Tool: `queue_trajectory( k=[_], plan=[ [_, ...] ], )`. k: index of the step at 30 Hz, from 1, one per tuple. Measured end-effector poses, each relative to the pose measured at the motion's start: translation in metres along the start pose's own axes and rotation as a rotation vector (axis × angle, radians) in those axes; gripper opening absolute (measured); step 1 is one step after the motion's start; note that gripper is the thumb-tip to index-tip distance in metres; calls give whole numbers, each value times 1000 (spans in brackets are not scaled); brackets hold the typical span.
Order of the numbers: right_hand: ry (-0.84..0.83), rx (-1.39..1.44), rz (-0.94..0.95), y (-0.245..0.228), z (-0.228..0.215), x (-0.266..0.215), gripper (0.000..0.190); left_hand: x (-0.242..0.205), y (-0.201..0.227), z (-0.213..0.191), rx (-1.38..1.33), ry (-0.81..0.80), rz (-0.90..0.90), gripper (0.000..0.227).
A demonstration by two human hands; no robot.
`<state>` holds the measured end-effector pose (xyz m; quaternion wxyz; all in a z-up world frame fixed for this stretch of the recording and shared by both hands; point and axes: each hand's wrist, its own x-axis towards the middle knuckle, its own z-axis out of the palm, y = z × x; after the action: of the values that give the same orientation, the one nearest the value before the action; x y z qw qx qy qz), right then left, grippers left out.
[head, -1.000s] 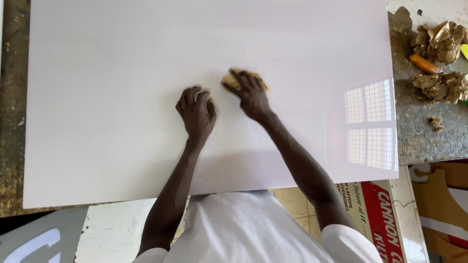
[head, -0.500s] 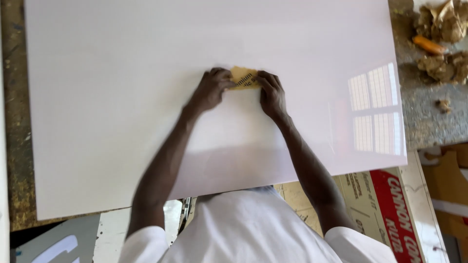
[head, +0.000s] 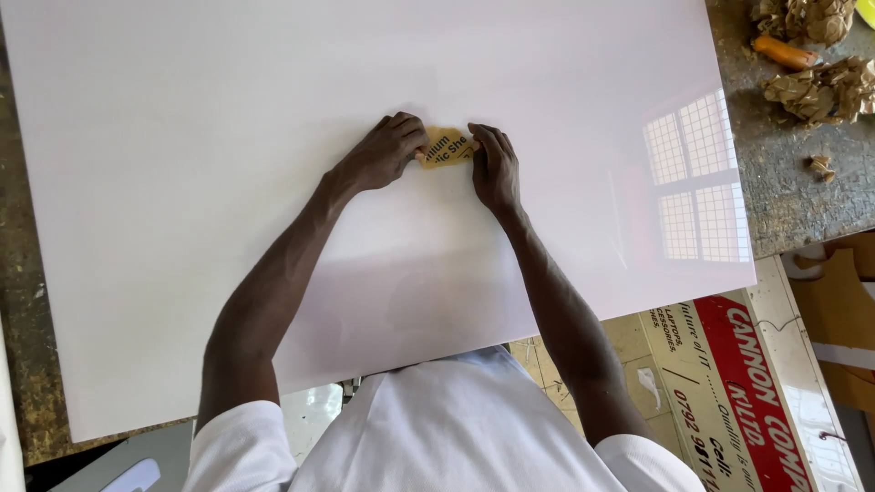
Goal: The person peels a large sticker from a white board using their hands, removing it in several pieces. They then gather the removed pieces and place them on a cluttered workbench before handling a spray bottle and a water bottle.
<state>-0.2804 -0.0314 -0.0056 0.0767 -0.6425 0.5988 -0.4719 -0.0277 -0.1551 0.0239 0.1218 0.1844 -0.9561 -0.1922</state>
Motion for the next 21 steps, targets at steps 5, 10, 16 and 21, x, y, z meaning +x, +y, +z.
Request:
queue_trajectory(
  k=[5, 10, 16, 21],
  plan=[
    [85, 71, 67, 5, 0, -3, 28, 30, 0, 9, -53, 180, 28, 13],
    [151, 51, 190, -2, -9, -2, 30, 49, 31, -24, -256, 411, 73, 15],
    [211, 95, 277, -4, -9, -4, 27, 58, 35, -11, -331, 622, -54, 13],
    [228, 154, 334, -1, -7, -8, 30, 76, 19, 16, -291, 772, -229, 9]
  ],
)
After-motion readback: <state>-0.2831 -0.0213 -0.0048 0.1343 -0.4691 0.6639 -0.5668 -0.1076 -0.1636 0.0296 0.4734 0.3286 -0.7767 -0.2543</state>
